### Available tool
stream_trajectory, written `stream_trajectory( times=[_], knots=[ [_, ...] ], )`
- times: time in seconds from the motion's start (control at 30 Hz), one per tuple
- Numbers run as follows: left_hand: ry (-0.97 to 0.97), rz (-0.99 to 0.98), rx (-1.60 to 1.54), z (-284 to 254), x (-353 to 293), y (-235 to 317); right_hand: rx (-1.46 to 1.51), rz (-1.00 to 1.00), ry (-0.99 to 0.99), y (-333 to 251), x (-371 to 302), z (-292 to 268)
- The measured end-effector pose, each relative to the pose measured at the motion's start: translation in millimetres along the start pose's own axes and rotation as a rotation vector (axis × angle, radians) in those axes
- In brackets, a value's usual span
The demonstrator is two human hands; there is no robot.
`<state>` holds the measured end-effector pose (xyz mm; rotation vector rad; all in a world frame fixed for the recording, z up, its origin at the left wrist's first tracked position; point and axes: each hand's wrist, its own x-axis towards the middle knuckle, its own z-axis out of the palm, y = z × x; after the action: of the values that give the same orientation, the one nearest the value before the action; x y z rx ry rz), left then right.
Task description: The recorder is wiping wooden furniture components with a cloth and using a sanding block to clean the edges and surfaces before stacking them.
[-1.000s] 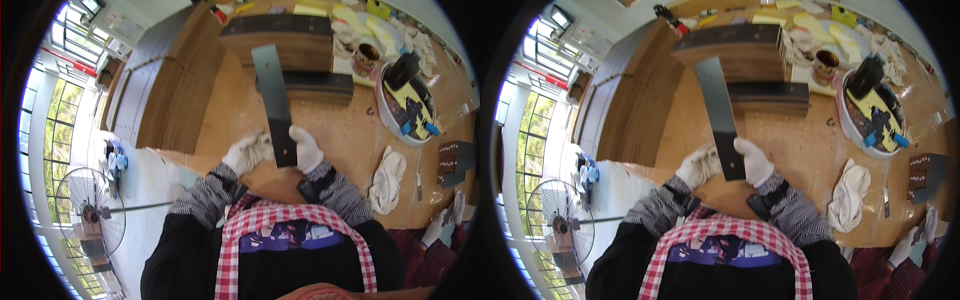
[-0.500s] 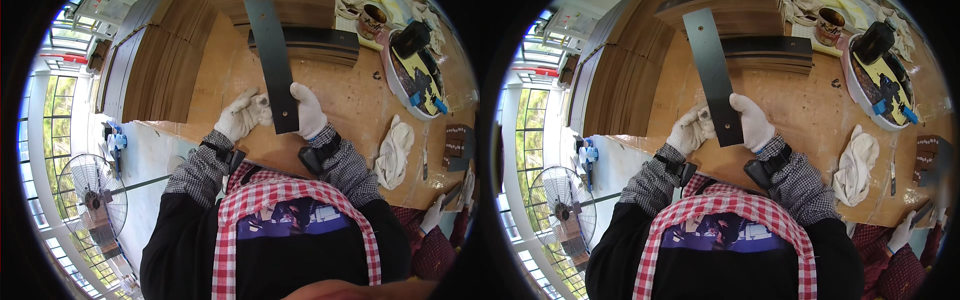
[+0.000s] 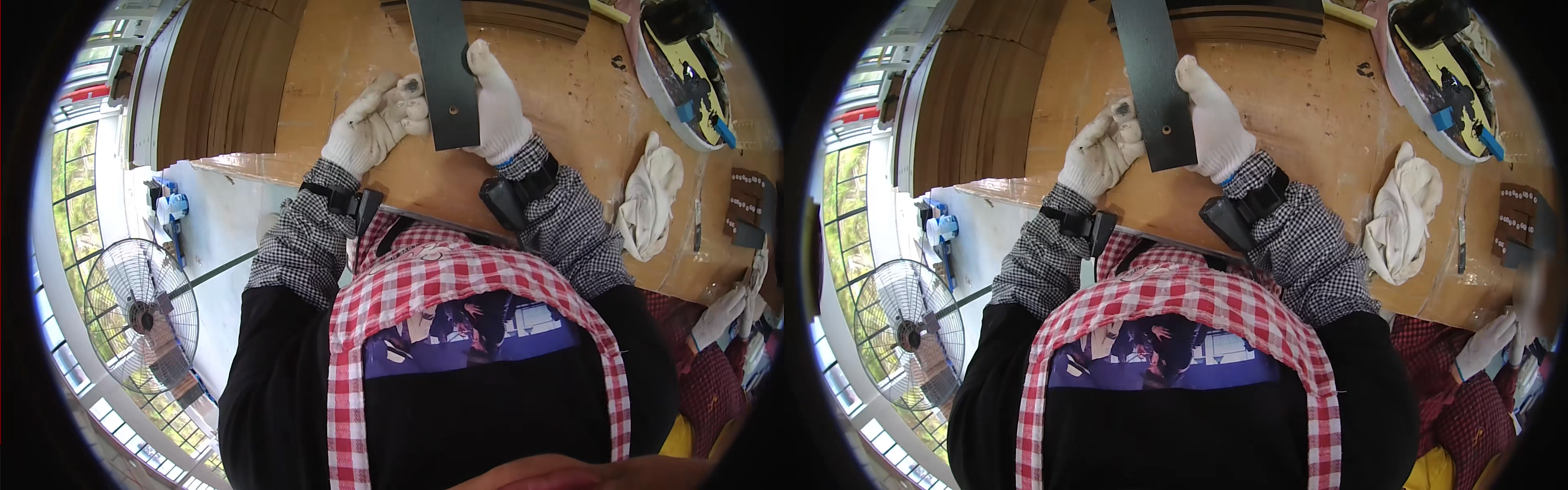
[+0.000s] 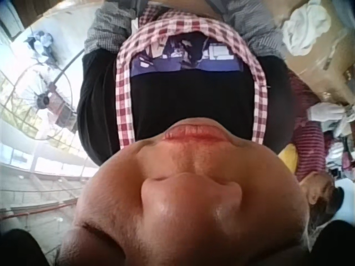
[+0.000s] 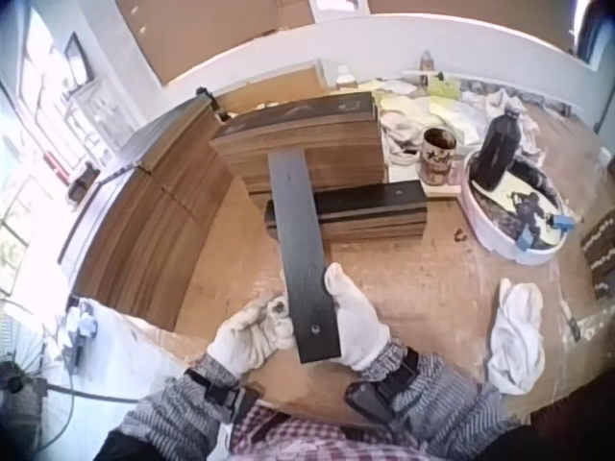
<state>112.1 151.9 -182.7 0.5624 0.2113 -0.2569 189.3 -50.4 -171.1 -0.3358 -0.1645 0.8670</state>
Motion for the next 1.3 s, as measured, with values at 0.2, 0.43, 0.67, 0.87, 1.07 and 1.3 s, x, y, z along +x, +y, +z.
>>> stream_trajectory(
  times=[0.2, 0.43, 0.67, 0.87, 1.07, 1.3],
  knots=[
    [0.003, 0.03, 0.046, 1.4, 0.2, -2.9, 0.044, 0.056, -0.1, -1.0, -2.5, -12.0],
    [0.066, 0.031, 0.065, -2.6, -0.7, -4.8, 0.024, -0.041, 0.037, 1.1, -3.5, 6.6],
    [0.044, 0.045, 0.072, -9.7, -2.7, -4.1, -0.156, -0.049, 0.044, 2.9, -2.9, 3.7],
    [0.002, 0.024, 0.03, -3.3, -3.3, -2.5, -0.006, 0.086, -0.052, 0.2, -5.5, 1.6],
    [0.036, 0.053, 0.147, -14.5, -4.8, -22.8, -0.196, 0.173, 0.048, 9.0, -8.1, -8.3],
    [-0.07, 0.033, 0.542, -22.2, -19.2, -9.8, -1.608, 0.016, -0.021, 19.3, -15.6, 18.9]
  ],
)
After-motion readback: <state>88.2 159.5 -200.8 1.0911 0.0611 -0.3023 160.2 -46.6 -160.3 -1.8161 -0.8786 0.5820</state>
